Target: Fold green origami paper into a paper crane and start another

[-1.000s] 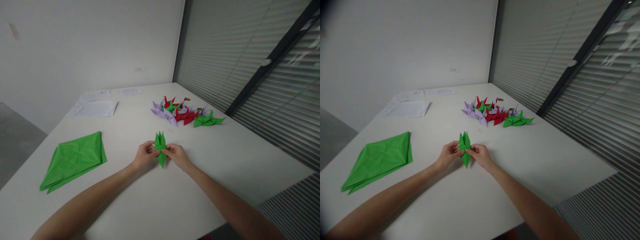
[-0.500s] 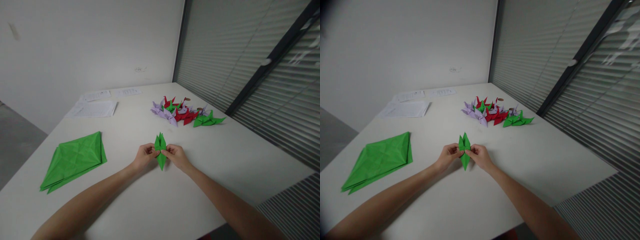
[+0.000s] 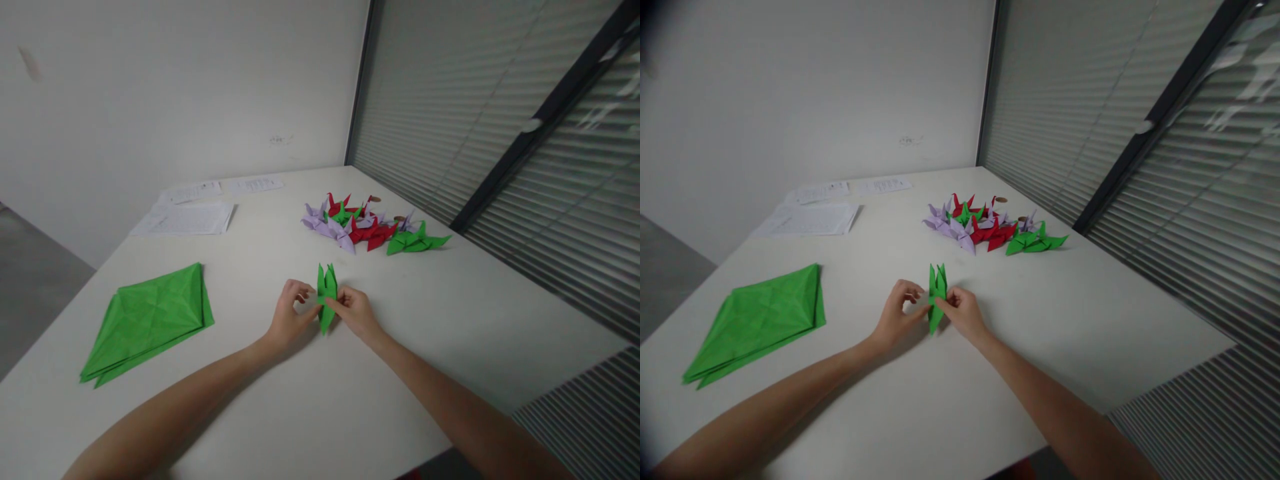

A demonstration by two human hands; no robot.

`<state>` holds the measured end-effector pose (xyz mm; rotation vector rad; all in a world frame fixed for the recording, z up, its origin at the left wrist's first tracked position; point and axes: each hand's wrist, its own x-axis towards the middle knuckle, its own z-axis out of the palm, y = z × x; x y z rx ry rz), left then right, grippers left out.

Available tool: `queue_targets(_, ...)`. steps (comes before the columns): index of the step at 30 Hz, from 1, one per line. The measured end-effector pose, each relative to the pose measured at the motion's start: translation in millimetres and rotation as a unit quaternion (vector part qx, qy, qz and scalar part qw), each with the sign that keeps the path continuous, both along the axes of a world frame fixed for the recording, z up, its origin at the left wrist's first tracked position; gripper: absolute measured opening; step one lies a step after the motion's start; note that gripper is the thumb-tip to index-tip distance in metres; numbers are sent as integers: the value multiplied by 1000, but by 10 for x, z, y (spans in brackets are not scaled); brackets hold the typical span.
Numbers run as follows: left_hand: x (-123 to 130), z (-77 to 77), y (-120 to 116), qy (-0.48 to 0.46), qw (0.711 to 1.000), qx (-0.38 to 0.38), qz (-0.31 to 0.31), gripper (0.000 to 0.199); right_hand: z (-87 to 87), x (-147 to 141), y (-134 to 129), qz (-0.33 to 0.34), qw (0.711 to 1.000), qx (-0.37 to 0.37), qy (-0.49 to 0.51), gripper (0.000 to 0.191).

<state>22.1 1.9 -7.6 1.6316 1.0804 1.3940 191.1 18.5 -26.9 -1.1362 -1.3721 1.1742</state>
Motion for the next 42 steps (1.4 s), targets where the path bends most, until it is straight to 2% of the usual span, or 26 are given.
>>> queue_targets(1,5,12,-21,30,999,27,-12,16,10,1,-4,-9,1000,7,-7,43)
queue_targets(3,18,36,-60,57,996,34,-55,8,42,-4,-27,-6,1000,21,-15,39)
queue_targets(5,31,53,-85,44,996,5,-78,14,88,-19,-67,15,999,45,-19,31)
queue_targets(9,40,46,-67,-22,995,-48,-83,26,179,-50,-153,58,987,135,-59,12)
queue_targets(12,39,28,-17,-102,988,-83,-75,38,191,-46,-158,44,980,171,-86,7)
queue_targets(16,40,35,16,-187,968,-147,-80,54,127,-16,-82,7,993,116,11,27)
queue_targets(20,42,60,-2,-215,955,-184,-86,53,84,5,-26,13,995,76,71,38)
queue_targets(27,37,72,-27,-244,940,-216,-101,42,101,15,-40,12,997,51,59,35)
queue_targets(33,28,80,-12,-227,925,-270,-138,52,182,19,-73,35,997,56,44,35)
queue_targets(42,21,55,-1,-236,922,-260,-161,38,138,37,-48,49,996,64,24,42)
